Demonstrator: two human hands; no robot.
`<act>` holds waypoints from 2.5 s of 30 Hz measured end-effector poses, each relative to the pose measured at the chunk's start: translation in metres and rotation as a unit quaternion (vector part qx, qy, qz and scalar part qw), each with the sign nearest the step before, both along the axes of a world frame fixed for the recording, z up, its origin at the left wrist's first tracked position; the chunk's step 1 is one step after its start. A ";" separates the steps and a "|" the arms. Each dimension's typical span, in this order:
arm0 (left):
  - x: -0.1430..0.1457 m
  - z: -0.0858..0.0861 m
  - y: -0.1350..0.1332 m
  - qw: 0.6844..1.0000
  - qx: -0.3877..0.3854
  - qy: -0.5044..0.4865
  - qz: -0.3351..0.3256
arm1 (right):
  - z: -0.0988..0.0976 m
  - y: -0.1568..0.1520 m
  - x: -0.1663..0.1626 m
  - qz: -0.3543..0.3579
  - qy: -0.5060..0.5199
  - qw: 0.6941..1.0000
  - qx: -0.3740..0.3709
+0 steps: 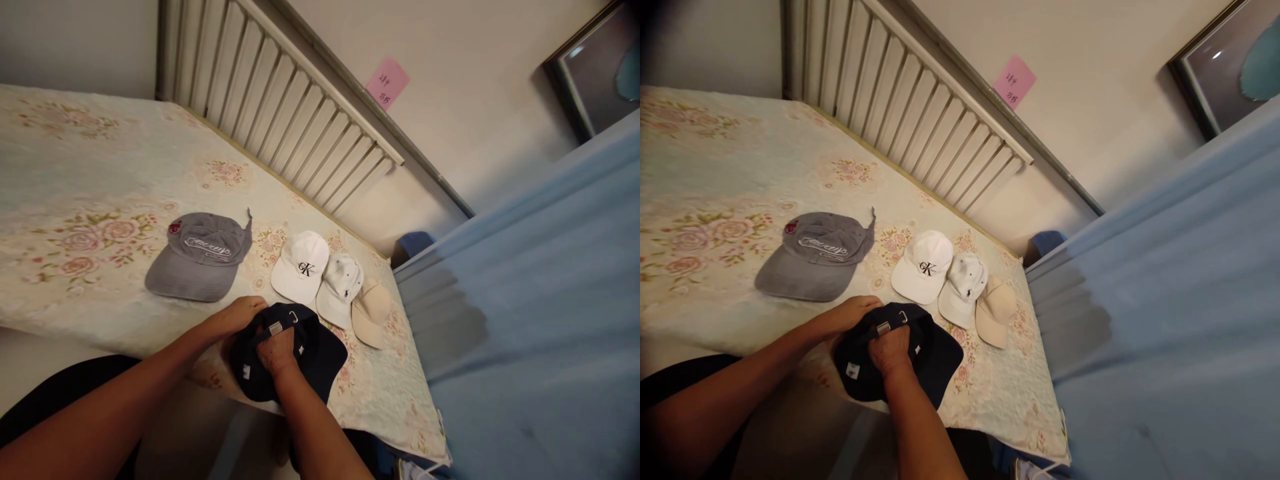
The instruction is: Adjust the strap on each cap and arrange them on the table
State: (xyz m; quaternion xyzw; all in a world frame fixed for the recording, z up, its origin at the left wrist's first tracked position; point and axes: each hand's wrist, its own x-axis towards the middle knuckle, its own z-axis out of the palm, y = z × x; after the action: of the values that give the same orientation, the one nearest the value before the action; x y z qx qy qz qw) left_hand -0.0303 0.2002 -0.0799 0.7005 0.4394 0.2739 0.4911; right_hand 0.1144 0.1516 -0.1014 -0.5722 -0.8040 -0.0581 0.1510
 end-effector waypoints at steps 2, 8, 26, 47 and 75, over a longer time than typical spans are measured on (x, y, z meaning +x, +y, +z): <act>0.000 0.000 0.000 1.000 0.008 0.001 -0.003 | 0.000 0.000 0.000 0.001 -0.002 1.000 -0.001; 0.001 -0.006 0.002 1.000 0.007 -0.002 0.009 | -0.001 -0.001 0.000 0.000 -0.016 1.000 -0.010; 0.000 -0.004 0.001 1.000 0.008 0.005 0.001 | -0.001 0.000 0.000 -0.007 0.007 1.000 -0.006; 0.001 -0.008 0.001 1.000 0.000 -0.016 0.013 | -0.002 -0.001 0.000 -0.005 0.012 1.000 0.001; 0.000 -0.009 0.003 1.000 0.017 0.023 0.002 | -0.002 0.000 0.000 -0.003 0.011 1.000 0.002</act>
State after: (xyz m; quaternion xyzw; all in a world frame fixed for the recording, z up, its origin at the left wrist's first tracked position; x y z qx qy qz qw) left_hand -0.0299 0.2032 -0.0893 0.7141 0.4470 0.2658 0.4687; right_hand 0.1142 0.1515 -0.1036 -0.5748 -0.8006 -0.0537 0.1605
